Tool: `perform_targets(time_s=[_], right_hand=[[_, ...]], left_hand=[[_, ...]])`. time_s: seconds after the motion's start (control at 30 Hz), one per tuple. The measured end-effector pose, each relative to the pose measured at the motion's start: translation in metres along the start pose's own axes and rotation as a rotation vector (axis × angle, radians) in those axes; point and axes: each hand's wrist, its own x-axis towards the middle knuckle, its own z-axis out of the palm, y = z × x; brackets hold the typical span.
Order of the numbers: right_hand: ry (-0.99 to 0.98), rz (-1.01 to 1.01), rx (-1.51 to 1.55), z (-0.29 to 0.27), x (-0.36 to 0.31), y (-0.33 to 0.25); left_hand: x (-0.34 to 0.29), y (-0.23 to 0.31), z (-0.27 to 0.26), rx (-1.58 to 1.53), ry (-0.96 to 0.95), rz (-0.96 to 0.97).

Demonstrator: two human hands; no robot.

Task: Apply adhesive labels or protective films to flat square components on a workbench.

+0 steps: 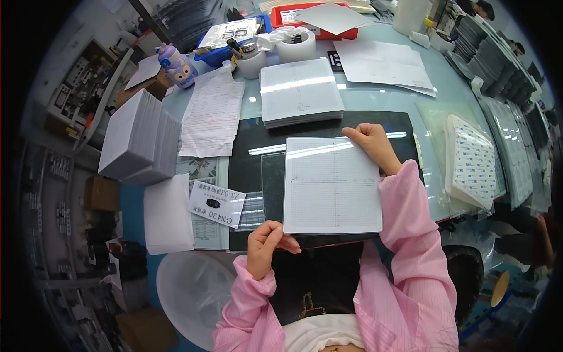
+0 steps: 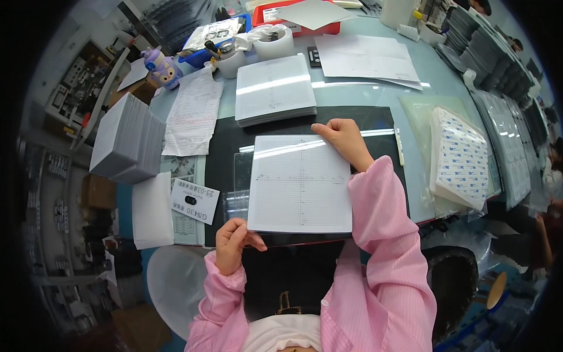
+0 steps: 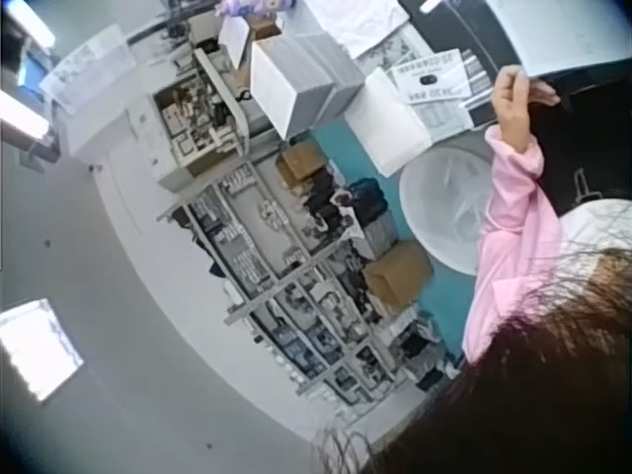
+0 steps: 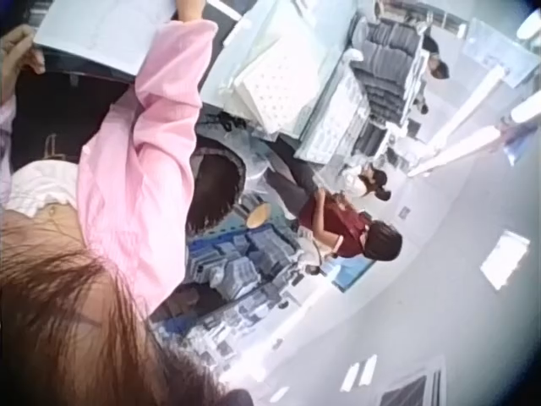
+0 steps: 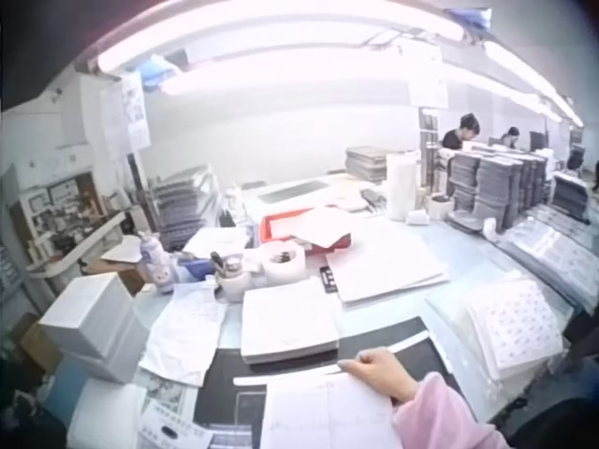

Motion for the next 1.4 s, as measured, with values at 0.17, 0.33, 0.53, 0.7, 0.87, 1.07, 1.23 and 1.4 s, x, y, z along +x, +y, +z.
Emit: perform_targets(time_s=[0.17,0.33,0.53,0.7,0.87,1.07,1.23,1.4], right_hand=[[-0.002,-0.017,-0.023,0.000,0.000,-0.001],[-0.001,-0.017,-0.021,0.000,0.001,0.001],[-0.103,0.047,0.192,0.002,-0.006,-0.005],[-0.154,0.169,0.429,-0.003,-0.014,-0.017],[-0.132,0.135,0.490,-0.002,-0.015,-0.022],[-0.074,0.106,0.398,0.002,-0.012,-0.008],[-0.033,0.038,0.144,0.011,-0.010,-0.013],[-0.195,-0.501,0.188,-0.007,-0.064,-0.078]], left_hand=[[0.001,0.001,-0.001,-0.028,-0.016,-0.012],[-0.001,0.002,0.004,-0.024,0.001,0.045],[0.002,0.010,0.038,-0.072,-0.072,0.337],[0.023,0.017,0.069,-0.100,-0.115,0.481],[0.039,0.033,0.081,0.355,0.039,0.714],[0.036,0.038,0.099,-0.364,-0.144,0.438],[0.034,0.059,0.107,-0.363,-0.147,0.520],[0.029,0.083,0.123,-0.048,0.030,0.741]])
